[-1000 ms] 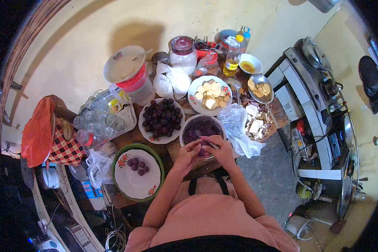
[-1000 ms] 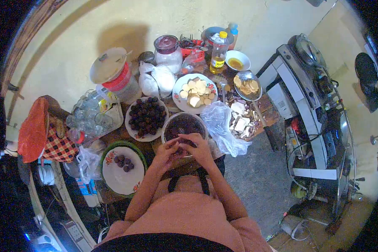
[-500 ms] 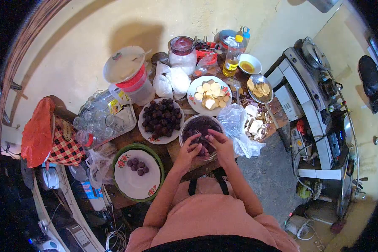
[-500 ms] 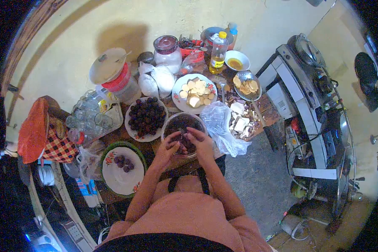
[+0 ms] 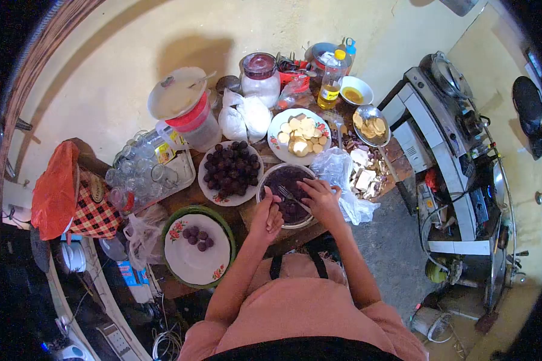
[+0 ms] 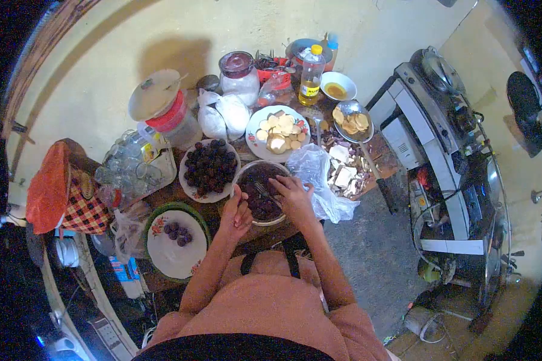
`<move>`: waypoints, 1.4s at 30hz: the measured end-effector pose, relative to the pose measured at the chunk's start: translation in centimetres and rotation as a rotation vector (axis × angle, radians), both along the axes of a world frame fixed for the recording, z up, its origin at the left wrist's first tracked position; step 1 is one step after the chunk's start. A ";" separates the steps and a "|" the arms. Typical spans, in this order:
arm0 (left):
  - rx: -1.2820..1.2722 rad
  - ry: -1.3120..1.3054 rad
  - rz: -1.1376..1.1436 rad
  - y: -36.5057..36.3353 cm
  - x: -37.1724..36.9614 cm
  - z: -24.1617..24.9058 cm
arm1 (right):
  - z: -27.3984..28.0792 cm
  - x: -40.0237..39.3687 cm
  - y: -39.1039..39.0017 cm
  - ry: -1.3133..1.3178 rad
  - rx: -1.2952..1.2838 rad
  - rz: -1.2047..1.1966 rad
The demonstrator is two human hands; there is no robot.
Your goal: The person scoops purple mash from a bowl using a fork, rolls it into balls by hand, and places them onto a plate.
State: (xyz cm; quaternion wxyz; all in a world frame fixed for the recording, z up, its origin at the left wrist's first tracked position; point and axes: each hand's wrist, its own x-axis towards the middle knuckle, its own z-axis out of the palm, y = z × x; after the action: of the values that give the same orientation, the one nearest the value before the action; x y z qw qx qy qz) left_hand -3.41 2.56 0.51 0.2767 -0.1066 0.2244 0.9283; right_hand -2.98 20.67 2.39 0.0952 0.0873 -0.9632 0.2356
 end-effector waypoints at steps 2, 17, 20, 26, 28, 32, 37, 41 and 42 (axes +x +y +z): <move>0.211 0.152 -0.096 -0.5 -0.5 -1.3 | 1.3 0.3 0.1 -0.016 -0.056 -0.035; 0.029 0.177 -0.043 1.8 -0.5 1.9 | 4.2 1.4 -0.3 -0.042 -0.760 -0.200; 0.022 0.177 -0.055 3.1 0.3 3.3 | 5.3 1.6 -2.5 0.101 -0.444 -0.115; 0.513 0.159 -0.083 3.9 0.7 -2.5 | 3.0 2.4 -7.2 0.110 -0.089 0.115; 0.148 0.242 0.115 4.8 1.3 1.6 | 2.6 2.7 -7.3 0.073 0.102 0.158; 0.506 0.314 -0.010 5.7 0.2 -3.3 | 3.4 -0.2 -6.0 0.118 -0.153 0.127; 0.123 0.102 0.090 4.6 -0.7 4.7 | 0.9 -0.6 -6.5 0.014 -0.178 0.080; 0.846 0.365 -0.177 6.6 -0.7 -1.6 | 5.4 -0.8 -6.1 0.083 0.002 0.235; 0.473 0.261 -0.091 5.6 -0.8 -0.4 | 5.9 0.4 -6.6 0.085 0.017 0.306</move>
State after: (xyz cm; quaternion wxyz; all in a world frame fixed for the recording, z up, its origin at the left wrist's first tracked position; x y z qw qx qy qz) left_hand -4.18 8.18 0.15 0.3042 0.0918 0.0395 0.9474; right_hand -2.58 14.10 8.26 0.0982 0.2438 -0.9357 0.2353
